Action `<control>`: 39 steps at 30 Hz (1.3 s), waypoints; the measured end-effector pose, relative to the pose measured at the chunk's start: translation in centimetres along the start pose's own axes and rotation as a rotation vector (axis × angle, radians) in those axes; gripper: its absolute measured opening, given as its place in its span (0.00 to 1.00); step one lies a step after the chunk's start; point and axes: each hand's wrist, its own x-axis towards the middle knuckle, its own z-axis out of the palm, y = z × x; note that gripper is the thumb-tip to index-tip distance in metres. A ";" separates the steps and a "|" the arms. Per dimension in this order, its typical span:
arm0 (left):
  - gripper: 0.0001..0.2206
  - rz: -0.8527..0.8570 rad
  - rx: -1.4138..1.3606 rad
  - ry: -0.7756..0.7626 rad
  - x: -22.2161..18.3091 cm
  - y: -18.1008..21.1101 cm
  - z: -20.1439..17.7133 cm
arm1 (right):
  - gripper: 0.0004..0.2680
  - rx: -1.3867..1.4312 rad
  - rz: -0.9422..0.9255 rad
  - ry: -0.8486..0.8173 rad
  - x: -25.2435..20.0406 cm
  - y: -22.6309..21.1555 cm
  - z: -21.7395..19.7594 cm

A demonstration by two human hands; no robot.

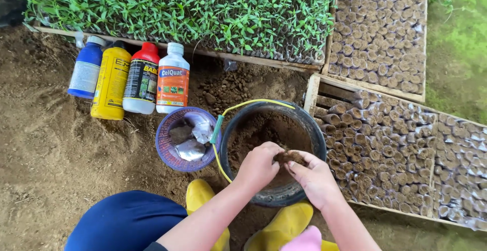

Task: Manually preparing small soil bags by wrapping soil in plastic film and arranging them in a wooden tray.

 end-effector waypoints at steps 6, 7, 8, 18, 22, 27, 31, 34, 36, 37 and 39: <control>0.17 -0.019 -0.037 -0.001 -0.1 0.2 -0.1 | 0.13 -0.472 -0.096 0.012 -2.8 -1.7 1.3; 0.16 -0.033 -0.056 -0.007 -0.2 0.3 -0.1 | 0.13 -0.554 -0.140 0.017 -2.6 -1.2 1.2; 0.16 -0.037 -0.056 -0.010 -0.2 0.0 -0.1 | 0.13 -0.552 -0.135 0.016 -2.2 -0.7 0.9; 0.19 -0.016 -0.011 0.001 0.4 0.1 -1.2 | 0.21 -1.034 -0.387 -0.007 5.7 4.2 -2.0; 0.17 -0.051 -0.029 -0.047 0.5 0.6 -1.6 | 0.24 -1.563 -0.558 -0.061 8.3 7.5 -3.0; 0.17 -0.035 -0.026 -0.037 0.4 0.5 -1.6 | 0.13 -1.895 -0.556 -0.129 9.6 11.6 -3.4; 0.16 0.001 0.028 -0.005 0.5 -0.6 -0.8 | 0.10 -1.763 -0.474 -0.356 9.6 13.6 -3.1; 0.16 -0.003 0.026 -0.005 0.4 -0.3 -1.1 | 0.06 -1.354 -0.267 -0.337 10.7 13.4 -2.1; 0.16 0.002 0.029 -0.011 0.3 -0.3 -1.2 | 0.06 -1.243 -0.212 -0.316 8.5 9.7 -1.5; 0.17 0.007 0.032 -0.019 0.3 -0.3 -1.3 | 0.07 -1.129 -0.157 -0.294 7.4 7.8 -1.2; 0.17 -0.010 0.037 -0.020 0.3 0.0 -1.3 | 0.08 -0.870 -0.100 -0.235 5.6 4.6 -0.5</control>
